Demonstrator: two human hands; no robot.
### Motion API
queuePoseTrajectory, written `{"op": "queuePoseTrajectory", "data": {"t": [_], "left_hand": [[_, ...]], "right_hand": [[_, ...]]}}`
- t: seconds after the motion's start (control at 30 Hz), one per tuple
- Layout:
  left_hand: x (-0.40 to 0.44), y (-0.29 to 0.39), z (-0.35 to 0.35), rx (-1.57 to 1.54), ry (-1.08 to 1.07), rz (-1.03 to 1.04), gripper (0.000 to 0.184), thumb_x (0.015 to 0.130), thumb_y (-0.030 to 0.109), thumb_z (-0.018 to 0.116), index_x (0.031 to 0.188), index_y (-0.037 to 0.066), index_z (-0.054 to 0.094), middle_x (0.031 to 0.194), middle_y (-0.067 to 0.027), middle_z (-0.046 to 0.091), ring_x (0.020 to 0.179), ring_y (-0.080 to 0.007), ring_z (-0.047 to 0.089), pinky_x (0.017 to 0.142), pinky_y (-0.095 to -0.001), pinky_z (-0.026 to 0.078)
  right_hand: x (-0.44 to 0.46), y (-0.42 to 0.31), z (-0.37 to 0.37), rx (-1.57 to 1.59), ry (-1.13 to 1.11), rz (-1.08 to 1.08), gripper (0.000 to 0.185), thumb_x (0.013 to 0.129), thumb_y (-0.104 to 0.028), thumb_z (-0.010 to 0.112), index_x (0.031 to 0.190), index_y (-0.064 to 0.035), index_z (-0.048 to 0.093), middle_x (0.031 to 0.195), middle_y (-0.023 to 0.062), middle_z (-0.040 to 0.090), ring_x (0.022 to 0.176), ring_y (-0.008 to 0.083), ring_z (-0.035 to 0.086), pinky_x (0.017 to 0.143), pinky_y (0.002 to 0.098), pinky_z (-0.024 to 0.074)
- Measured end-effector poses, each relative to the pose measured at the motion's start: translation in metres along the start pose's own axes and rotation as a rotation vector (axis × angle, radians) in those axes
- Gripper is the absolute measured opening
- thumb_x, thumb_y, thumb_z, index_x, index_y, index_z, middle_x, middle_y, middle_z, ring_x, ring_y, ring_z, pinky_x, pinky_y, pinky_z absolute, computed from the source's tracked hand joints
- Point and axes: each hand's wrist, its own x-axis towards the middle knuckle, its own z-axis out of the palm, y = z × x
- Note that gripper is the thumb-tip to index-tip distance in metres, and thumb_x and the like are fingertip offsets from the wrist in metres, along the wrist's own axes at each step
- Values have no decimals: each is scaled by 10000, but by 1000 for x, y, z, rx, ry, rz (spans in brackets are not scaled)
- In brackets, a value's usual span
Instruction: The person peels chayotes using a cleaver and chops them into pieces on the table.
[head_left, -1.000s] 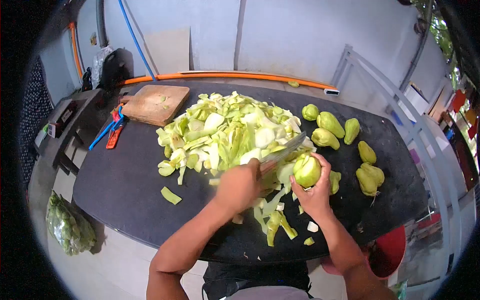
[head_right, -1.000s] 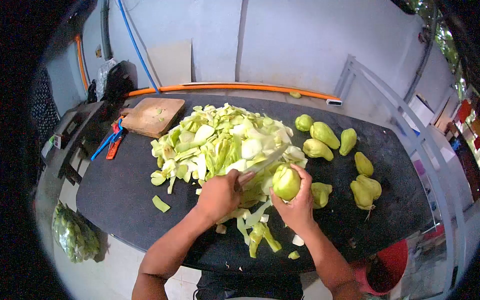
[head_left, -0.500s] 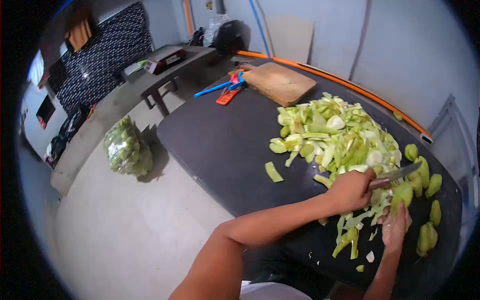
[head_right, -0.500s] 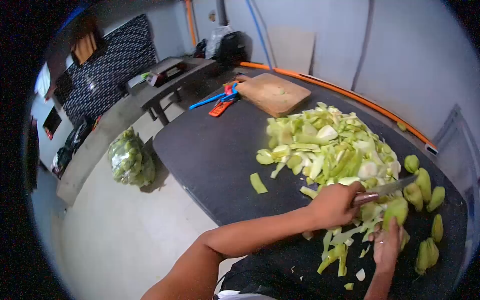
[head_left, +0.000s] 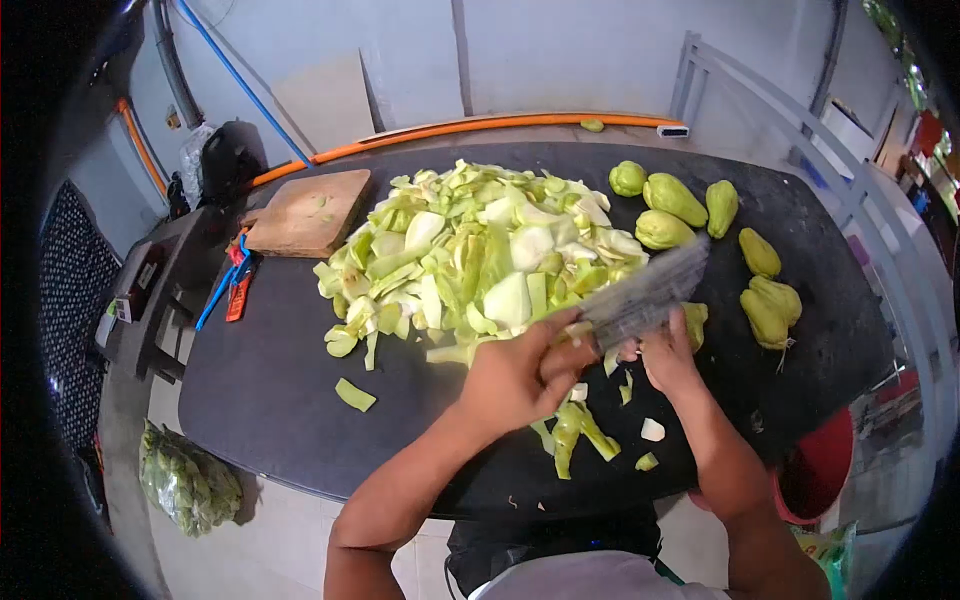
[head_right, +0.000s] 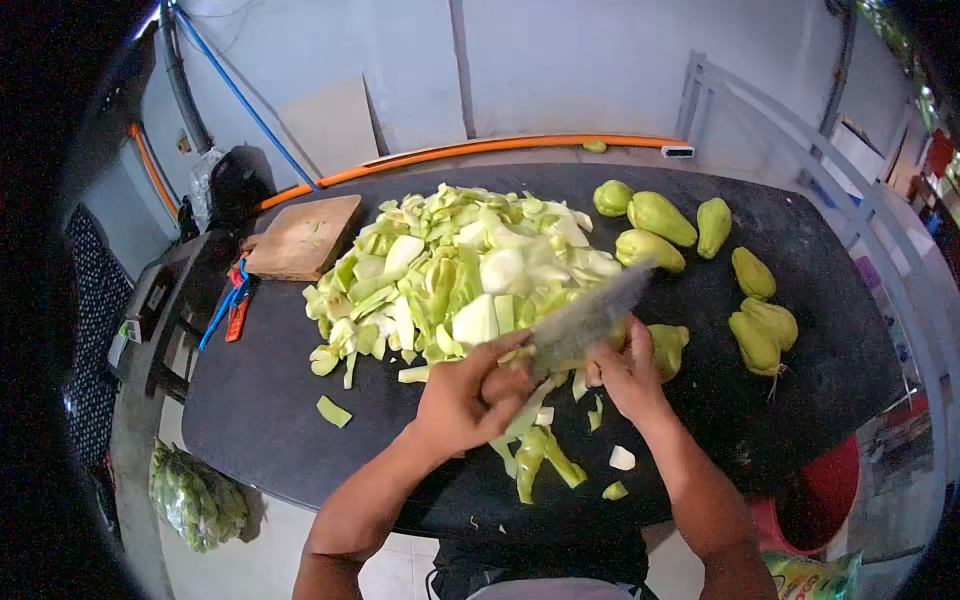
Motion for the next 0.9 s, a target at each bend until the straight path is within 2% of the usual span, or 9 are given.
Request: {"op": "queuePoseTrajectory", "data": {"t": [0.07, 0.13, 0.2, 0.43, 0.7, 0.8, 0.9], "left_hand": [[-2, 5, 3, 151, -33, 142, 557, 799, 143, 742, 1323, 39, 583, 791, -162, 692, 662, -312, 704, 624, -346, 557], [-3, 7, 7, 176, -18, 202, 632, 748, 174, 778, 1336, 58, 579, 761, -129, 675, 630, -303, 681, 579, -366, 543], [-5, 4, 8, 196, 7, 251, 730, 708, 218, 799, 1379, 84, 544, 733, -96, 651, 613, -277, 661, 550, -372, 529], [-2, 7, 6, 248, 29, 347, 737, 706, 215, 799, 1376, 47, 541, 764, -61, 643, 613, -245, 658, 521, -355, 516], [0, -1, 9, 300, 23, 451, 731, 735, 215, 782, 1390, 17, 523, 749, -35, 625, 593, -226, 638, 502, -350, 505], [0, 3, 7, 347, -9, 428, 687, 742, 208, 774, 1360, 13, 548, 741, -27, 626, 598, -228, 641, 497, -348, 501], [2, -18, 0, 298, -11, 333, 688, 743, 120, 740, 1387, 7, 523, 782, -101, 663, 632, -269, 656, 569, -370, 536]], "right_hand": [[4, 17, -13, -27, -60, -60, 625, 933, -241, 680, 1430, -60, 348, 1166, 91, 586, 935, 187, 616, 791, 346, 540], [3, -1, 1, -1, -158, -85, 661, 928, -249, 685, 1453, -50, 335, 1299, 101, 559, 1091, 211, 606, 937, 372, 524], [-7, -34, 21, -126, -219, -120, 611, 919, -276, 696, 1415, -38, 431, 1294, 108, 572, 1169, 206, 568, 1000, 380, 489], [-11, -25, 23, -47, -241, -108, 557, 914, -301, 706, 1339, -41, 455, 1206, 93, 587, 1064, 194, 576, 915, 361, 493], [-20, -6, 13, 211, -131, -98, 503, 909, -329, 717, 1252, -45, 483, 1106, 75, 603, 945, 180, 585, 818, 339, 498], [-21, -2, 13, 274, -104, -84, 486, 907, -340, 722, 1220, -46, 494, 1068, 69, 609, 900, 175, 589, 782, 331, 500], [-20, 0, 18, 263, -121, -116, 470, 905, -350, 726, 1187, -48, 504, 1030, 62, 615, 855, 170, 592, 745, 323, 501]]}}
